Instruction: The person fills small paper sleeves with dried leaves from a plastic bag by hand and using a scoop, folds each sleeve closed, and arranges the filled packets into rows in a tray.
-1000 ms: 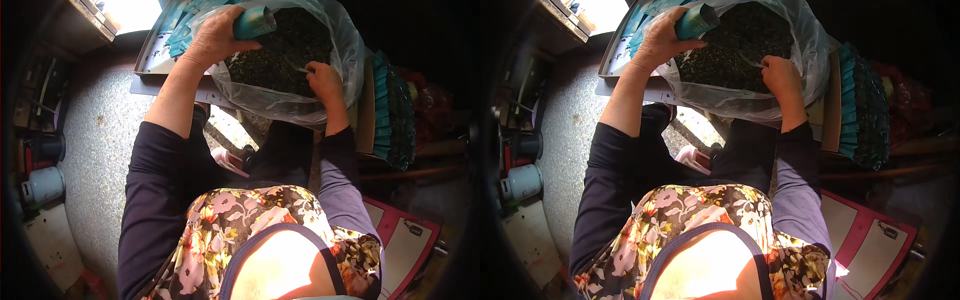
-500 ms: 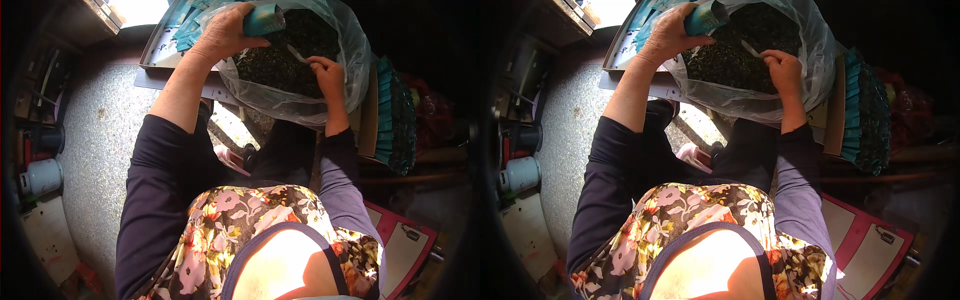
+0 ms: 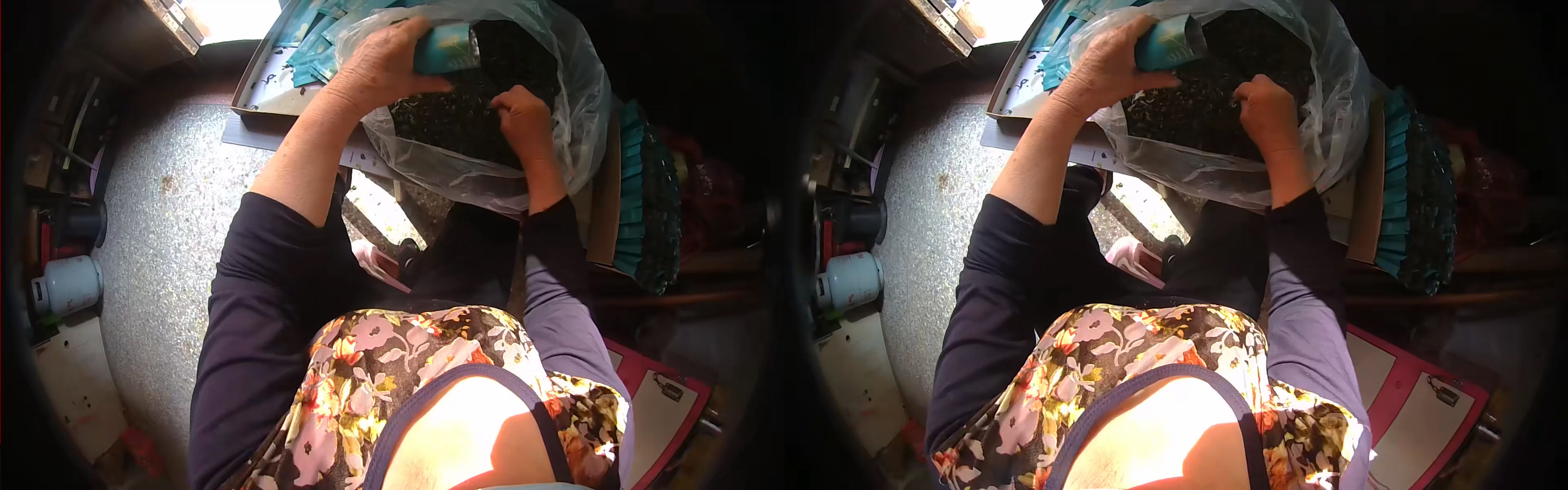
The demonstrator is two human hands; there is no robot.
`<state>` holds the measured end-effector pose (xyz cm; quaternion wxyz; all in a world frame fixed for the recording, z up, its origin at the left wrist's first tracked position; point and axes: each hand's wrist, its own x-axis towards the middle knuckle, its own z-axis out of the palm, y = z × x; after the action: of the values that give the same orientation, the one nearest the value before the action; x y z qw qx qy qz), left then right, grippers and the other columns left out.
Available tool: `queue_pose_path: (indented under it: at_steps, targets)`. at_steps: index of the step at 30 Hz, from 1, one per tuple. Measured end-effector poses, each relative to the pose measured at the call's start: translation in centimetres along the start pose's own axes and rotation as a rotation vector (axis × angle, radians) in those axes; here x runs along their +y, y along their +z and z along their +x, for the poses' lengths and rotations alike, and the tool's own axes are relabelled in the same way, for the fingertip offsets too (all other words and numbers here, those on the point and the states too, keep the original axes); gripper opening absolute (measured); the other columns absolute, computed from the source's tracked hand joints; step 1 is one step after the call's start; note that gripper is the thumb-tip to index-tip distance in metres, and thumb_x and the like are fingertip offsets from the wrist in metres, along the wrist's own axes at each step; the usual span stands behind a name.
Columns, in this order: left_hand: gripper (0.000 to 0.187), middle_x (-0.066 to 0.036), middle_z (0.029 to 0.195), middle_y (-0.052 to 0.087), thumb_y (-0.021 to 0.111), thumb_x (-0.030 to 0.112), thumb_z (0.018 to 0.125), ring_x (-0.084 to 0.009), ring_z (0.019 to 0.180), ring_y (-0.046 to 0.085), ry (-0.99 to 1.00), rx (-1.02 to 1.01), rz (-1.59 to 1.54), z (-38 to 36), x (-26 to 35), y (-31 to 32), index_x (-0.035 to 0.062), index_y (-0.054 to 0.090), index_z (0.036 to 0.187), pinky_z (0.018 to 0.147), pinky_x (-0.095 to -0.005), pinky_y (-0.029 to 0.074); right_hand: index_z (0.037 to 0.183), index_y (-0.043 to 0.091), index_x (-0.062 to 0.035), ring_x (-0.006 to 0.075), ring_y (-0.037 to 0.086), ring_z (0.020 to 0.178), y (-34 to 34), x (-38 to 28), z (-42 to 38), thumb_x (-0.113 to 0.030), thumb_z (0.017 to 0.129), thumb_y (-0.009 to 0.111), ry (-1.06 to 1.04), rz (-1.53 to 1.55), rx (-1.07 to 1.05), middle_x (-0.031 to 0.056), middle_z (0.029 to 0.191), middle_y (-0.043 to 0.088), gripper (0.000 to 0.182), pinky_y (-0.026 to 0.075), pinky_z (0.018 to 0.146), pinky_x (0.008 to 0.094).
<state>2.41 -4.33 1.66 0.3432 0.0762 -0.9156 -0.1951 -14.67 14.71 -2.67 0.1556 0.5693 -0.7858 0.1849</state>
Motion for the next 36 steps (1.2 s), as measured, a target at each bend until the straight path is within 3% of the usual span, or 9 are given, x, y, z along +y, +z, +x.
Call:
queue_pose_path:
  at_steps: [1, 8, 13, 15, 18, 25, 28, 34, 36]
  targets:
    - [0.071, -0.019, 0.102, 0.062, 0.084, 0.037, 0.062, -0.0376, 0.096, 0.06, 0.01, -0.01, 0.052, 0.0, 0.0, 0.1, 0.0044, 0.052, 0.116, 0.084, -0.0424, 0.049, 0.076, 0.067, -0.0068, 0.0291, 0.062, 0.074, 0.8, -0.1, 0.3, -0.001, 0.071, 0.061, 0.021, 0.092, 0.067, 0.01, 0.077, 0.06, 0.01, 0.049, 0.064, 0.0373]
    - [0.065, -0.02, 0.103, 0.061, 0.083, 0.033, 0.061, -0.0369, 0.103, 0.058, -0.123, -0.143, -0.008, 0.0, -0.3, 0.0, 0.0018, 0.054, 0.11, 0.086, -0.0428, 0.047, 0.081, 0.069, -0.0057, 0.0218, 0.063, 0.071, 0.9, 0.5, 0.1, 0.006, 0.069, 0.058, 0.157, 0.353, 0.253, 0.007, 0.078, 0.063, 0.019, 0.049, 0.064, 0.0292]
    - [0.068, -0.02, 0.105, 0.061, 0.083, 0.033, 0.061, -0.0369, 0.103, 0.057, -0.16, -0.21, 0.009, 0.0, -0.4, 0.6, 0.0017, 0.053, 0.113, 0.088, -0.042, 0.046, 0.079, 0.069, -0.0061, 0.0217, 0.063, 0.071, -2.4, 0.4, 0.4, 0.007, 0.068, 0.059, 0.178, 0.415, 0.313, 0.008, 0.078, 0.063, 0.02, 0.049, 0.062, 0.0294]
    - [0.071, -0.021, 0.106, 0.06, 0.083, 0.034, 0.061, -0.0374, 0.104, 0.057, -0.177, -0.256, 0.015, 0.2, -0.3, 0.7, 0.002, 0.052, 0.117, 0.089, -0.0411, 0.045, 0.083, 0.069, -0.0051, 0.0148, 0.061, 0.073, -3.2, 0.4, 0.5, 0.009, 0.071, 0.057, 0.146, 0.387, 0.316, 0.0055, 0.079, 0.064, 0.023, 0.047, 0.064, 0.0245]
    - [0.072, -0.02, 0.108, 0.06, 0.082, 0.036, 0.062, -0.0361, 0.105, 0.057, -0.232, -0.34, 0.04, 0.5, 0.4, 0.7, 0.0023, 0.052, 0.118, 0.09, -0.0411, 0.045, 0.081, 0.069, -0.0061, 0.0185, 0.062, 0.07, -3.8, 0.3, 0.8, 0.01, 0.068, 0.059, 0.119, 0.457, 0.357, 0.0061, 0.079, 0.064, 0.023, 0.047, 0.061, 0.0266]
    - [0.073, -0.02, 0.11, 0.059, 0.082, 0.036, 0.062, -0.0356, 0.106, 0.056, -0.284, -0.409, 0.045, 0.7, 0.9, 0.4, 0.0024, 0.052, 0.119, 0.09, -0.0408, 0.045, 0.08, 0.069, -0.006, 0.0172, 0.062, 0.07, -4.6, -0.9, 1.3, 0.01, 0.068, 0.06, 0.058, 0.477, 0.318, 0.0056, 0.078, 0.063, 0.022, 0.048, 0.061, 0.0268]
    - [0.072, -0.02, 0.109, 0.06, 0.082, 0.035, 0.062, -0.0357, 0.105, 0.057, -0.272, -0.396, 0.025, 0.7, 1.1, 0.4, 0.0017, 0.053, 0.118, 0.09, -0.0407, 0.045, 0.083, 0.069, -0.0043, 0.0154, 0.062, 0.073, -4.7, -1.1, 1.9, 0.011, 0.072, 0.057, 0.035, 0.473, 0.199, 0.005, 0.08, 0.063, 0.023, 0.047, 0.064, 0.0251]
    - [0.07, -0.021, 0.109, 0.061, 0.082, 0.033, 0.062, -0.036, 0.104, 0.057, -0.247, -0.377, -0.025, 1.0, 0.9, 1.0, 0.0007, 0.054, 0.117, 0.089, -0.0402, 0.046, 0.086, 0.068, -0.0048, 0.0145, 0.061, 0.07, -5.7, -1.8, 5.3, 0.009, 0.072, 0.061, -0.252, 0.377, 0.002, 0.0039, 0.079, 0.061, 0.022, 0.047, 0.063, 0.0251]
    - [0.07, -0.021, 0.109, 0.06, 0.082, 0.033, 0.062, -0.0361, 0.104, 0.057, -0.246, -0.36, -0.061, 1.1, 0.7, 1.3, 0.0006, 0.054, 0.118, 0.089, -0.0401, 0.046, 0.087, 0.068, -0.0043, 0.0126, 0.06, 0.07, -6.5, -2.2, 6.1, 0.009, 0.072, 0.061, -0.191, 0.421, 0.011, 0.0028, 0.078, 0.062, 0.021, 0.047, 0.063, 0.0248]
